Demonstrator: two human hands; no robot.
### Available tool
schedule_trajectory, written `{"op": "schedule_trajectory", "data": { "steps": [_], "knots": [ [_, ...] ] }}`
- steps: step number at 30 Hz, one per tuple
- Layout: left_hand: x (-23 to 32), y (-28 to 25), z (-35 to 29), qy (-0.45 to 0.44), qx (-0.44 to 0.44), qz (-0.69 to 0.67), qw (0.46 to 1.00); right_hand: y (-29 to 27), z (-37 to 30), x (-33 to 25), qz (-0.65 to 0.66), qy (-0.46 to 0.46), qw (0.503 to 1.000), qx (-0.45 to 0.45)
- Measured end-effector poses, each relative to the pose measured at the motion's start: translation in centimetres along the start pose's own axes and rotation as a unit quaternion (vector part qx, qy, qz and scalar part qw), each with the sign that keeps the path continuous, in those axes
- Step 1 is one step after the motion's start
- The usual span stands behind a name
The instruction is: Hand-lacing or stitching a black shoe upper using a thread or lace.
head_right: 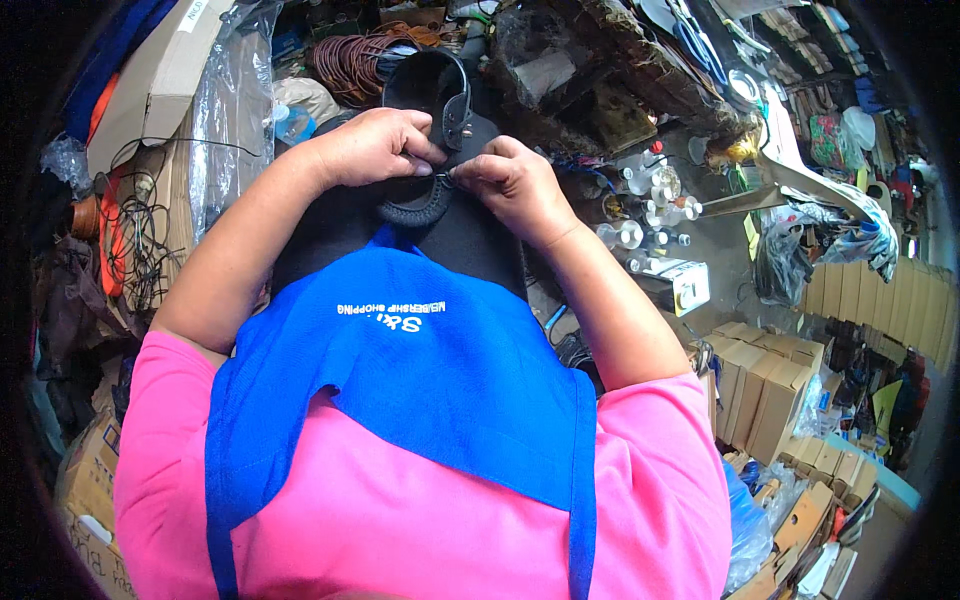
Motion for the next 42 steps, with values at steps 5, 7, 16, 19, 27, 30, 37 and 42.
{"op": "schedule_trajectory", "data": {
  "steps": [5,7,16,19,27,30,37,42],
  "knots": [
    [0.2,0.3,0.0,0.012,-0.011,0.017,1.0,-0.6,0.2,-3.4,-0.097,-0.068,0.993,-0.003],
    [0.3,0.4,0.0,0.014,-0.019,0.02,1.0,0.2,0.3,-5.0,-0.236,-0.097,0.965,-0.058],
    [-0.6,-0.9,0.2,0.019,0.077,0.019,0.997,3.8,2.1,-6.3,-0.36,-0.105,0.908,-0.185],
    [-1.0,-1.5,0.5,0.022,0.092,0.011,0.995,2.7,2.3,-5.5,-0.303,-0.102,0.934,-0.158],
    [-1.0,-2.1,0.1,0.045,0.171,-0.01,0.984,2.5,2.7,-1.6,-0.054,0.039,0.994,-0.088],
    [-0.3,-3.4,-3.2,-0.081,0.273,0.041,0.958,1.8,1.8,0.3,0.012,0.088,0.995,-0.051],
    [-0.8,-1.9,-9.7,-0.132,0.123,0.011,0.983,1.4,-3.0,4.3,0.464,0.326,0.818,-0.098],
    [-4.5,-6.6,-10.9,-0.26,0.153,0.081,0.95,-7.0,-3.1,3.4,0.755,0.109,0.647,0.001]
  ]
}}
Point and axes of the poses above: each hand's wrist, its own z-axis towards the middle knuckle, its own y-axis out of the palm, x = y × z, the point moved 10 cm from there along z, towards the middle knuckle, and after that the axes turned 3 degrees about x, right-handed, at the moved point
